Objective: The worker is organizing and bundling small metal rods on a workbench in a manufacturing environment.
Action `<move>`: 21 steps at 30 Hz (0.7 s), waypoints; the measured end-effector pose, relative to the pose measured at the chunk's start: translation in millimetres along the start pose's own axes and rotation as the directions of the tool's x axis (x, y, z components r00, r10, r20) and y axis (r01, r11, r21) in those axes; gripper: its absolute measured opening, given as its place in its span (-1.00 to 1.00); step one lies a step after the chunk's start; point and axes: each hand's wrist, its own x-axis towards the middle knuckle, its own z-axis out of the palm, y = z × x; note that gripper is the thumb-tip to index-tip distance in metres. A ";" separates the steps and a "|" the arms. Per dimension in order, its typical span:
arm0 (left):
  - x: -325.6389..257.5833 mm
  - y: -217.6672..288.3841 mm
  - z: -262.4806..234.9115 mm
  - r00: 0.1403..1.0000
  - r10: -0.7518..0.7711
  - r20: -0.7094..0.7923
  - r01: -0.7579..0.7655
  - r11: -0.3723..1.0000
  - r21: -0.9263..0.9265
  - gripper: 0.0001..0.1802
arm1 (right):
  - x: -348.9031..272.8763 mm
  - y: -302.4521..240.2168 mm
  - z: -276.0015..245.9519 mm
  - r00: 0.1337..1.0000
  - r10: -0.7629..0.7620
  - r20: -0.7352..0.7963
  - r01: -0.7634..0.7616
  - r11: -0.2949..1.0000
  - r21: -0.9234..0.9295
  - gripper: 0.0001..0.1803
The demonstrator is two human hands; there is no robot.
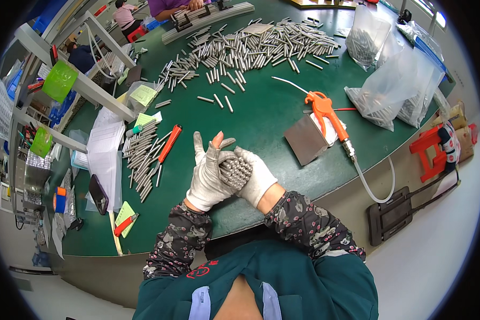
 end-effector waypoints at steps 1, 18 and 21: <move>-0.8 -1.9 3.2 0.998 0.034 -0.046 -0.034 0.999 -0.007 0.12 | 2.7 -2.9 -8.2 0.990 0.041 0.135 -0.044 0.999 0.017 -0.69; -24.2 -30.7 26.6 0.959 -0.283 0.000 0.240 0.814 -0.529 -0.18 | 2.6 11.1 16.2 0.962 -0.271 -0.023 0.223 0.833 -0.507 -0.70; -23.2 -29.0 26.6 0.954 -0.301 0.014 0.260 0.797 -0.545 -0.18 | 7.8 10.3 13.3 0.956 -0.272 -0.108 0.187 0.853 -0.488 -0.70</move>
